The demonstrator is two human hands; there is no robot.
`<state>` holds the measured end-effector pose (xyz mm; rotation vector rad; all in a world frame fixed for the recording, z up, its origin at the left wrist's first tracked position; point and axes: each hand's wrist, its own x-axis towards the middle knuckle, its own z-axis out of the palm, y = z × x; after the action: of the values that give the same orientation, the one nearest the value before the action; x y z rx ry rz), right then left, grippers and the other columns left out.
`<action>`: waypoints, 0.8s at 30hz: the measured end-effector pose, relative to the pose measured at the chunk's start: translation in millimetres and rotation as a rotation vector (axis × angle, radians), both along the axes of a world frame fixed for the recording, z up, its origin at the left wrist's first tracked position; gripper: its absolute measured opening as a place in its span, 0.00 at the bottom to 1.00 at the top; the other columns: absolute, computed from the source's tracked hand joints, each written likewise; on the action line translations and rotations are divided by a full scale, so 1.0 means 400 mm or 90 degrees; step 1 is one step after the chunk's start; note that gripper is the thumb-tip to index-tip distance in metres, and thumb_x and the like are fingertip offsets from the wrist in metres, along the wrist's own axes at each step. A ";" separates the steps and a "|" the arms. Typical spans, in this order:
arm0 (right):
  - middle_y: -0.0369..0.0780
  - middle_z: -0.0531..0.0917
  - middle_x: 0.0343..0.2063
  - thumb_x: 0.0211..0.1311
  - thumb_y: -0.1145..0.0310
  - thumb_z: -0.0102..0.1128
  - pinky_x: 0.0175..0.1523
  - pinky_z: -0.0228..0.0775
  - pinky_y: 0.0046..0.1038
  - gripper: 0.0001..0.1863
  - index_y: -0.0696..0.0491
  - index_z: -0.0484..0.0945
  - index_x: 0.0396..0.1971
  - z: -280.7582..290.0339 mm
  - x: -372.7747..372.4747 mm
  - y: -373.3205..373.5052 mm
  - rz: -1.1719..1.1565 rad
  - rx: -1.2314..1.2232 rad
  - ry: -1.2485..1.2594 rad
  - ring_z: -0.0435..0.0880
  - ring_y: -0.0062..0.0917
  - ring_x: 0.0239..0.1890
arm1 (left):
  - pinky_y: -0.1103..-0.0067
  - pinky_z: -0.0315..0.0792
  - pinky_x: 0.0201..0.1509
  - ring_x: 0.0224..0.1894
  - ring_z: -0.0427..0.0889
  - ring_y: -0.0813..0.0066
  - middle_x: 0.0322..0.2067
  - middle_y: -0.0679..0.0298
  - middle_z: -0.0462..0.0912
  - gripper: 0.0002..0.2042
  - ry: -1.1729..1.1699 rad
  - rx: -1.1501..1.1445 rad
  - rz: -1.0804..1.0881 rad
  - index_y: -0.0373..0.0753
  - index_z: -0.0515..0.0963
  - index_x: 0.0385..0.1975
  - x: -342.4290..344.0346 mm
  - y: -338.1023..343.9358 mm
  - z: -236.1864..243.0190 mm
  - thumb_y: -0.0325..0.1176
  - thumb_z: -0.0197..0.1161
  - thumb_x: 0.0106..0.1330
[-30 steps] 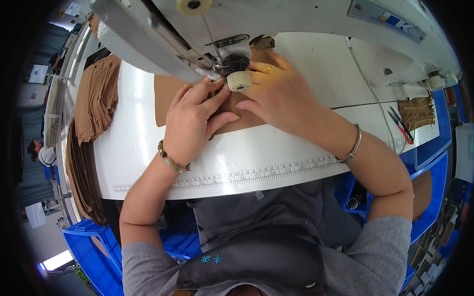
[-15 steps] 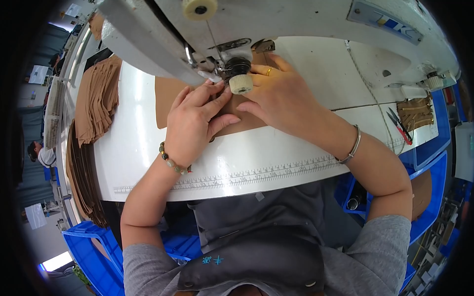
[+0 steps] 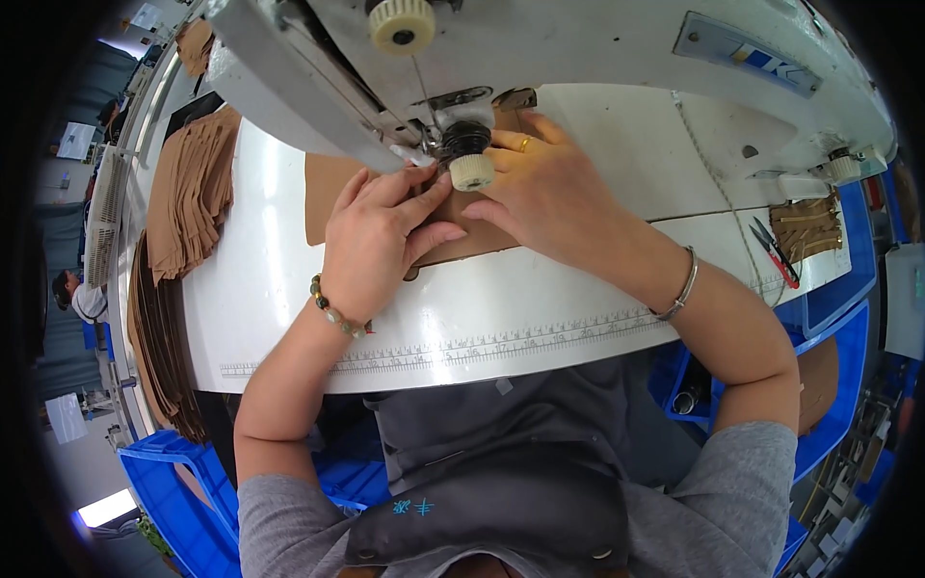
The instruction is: Sewing a zipper onto a piece of leather using an industrial sewing machine.
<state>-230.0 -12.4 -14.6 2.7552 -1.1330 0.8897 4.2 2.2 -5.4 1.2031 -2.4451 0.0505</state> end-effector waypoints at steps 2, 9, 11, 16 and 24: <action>0.37 0.88 0.45 0.58 0.58 0.71 0.72 0.63 0.46 0.18 0.51 0.85 0.45 0.009 -0.003 -0.005 0.014 0.026 -0.005 0.82 0.30 0.56 | 0.55 0.70 0.67 0.53 0.84 0.66 0.51 0.67 0.86 0.25 -0.005 0.002 0.003 0.46 0.87 0.52 0.000 -0.002 0.002 0.54 0.69 0.60; 0.41 0.87 0.48 0.63 0.57 0.67 0.72 0.62 0.48 0.17 0.52 0.85 0.46 0.055 -0.024 0.004 -0.085 0.076 0.073 0.82 0.32 0.58 | 0.53 0.69 0.67 0.53 0.82 0.64 0.51 0.67 0.85 0.22 -0.058 -0.078 0.048 0.46 0.88 0.51 -0.001 0.012 0.018 0.52 0.68 0.63; 0.45 0.86 0.50 0.63 0.55 0.67 0.72 0.63 0.48 0.21 0.57 0.84 0.46 0.049 -0.013 0.050 -0.093 0.012 0.215 0.81 0.35 0.58 | 0.52 0.68 0.66 0.53 0.82 0.64 0.51 0.66 0.85 0.22 -0.069 -0.098 0.071 0.45 0.87 0.51 0.005 0.007 0.021 0.51 0.69 0.63; 0.50 0.85 0.51 0.61 0.52 0.69 0.70 0.64 0.47 0.26 0.60 0.84 0.48 0.038 -0.018 0.140 0.011 0.021 0.143 0.80 0.39 0.59 | 0.66 0.75 0.60 0.50 0.83 0.58 0.52 0.62 0.86 0.23 0.064 0.008 -0.006 0.39 0.87 0.50 0.014 -0.010 0.006 0.48 0.72 0.60; 0.56 0.78 0.60 0.58 0.50 0.70 0.71 0.64 0.47 0.34 0.60 0.79 0.57 0.083 -0.013 0.249 0.075 0.165 0.114 0.77 0.47 0.64 | 0.63 0.71 0.67 0.62 0.81 0.59 0.56 0.61 0.86 0.19 0.073 0.127 -0.092 0.41 0.88 0.50 0.085 -0.089 0.010 0.44 0.70 0.64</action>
<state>-235.3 87.2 18.6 3.0604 -1.1381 0.5213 38.3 -33.3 -1.4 1.0726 -2.4720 -0.3029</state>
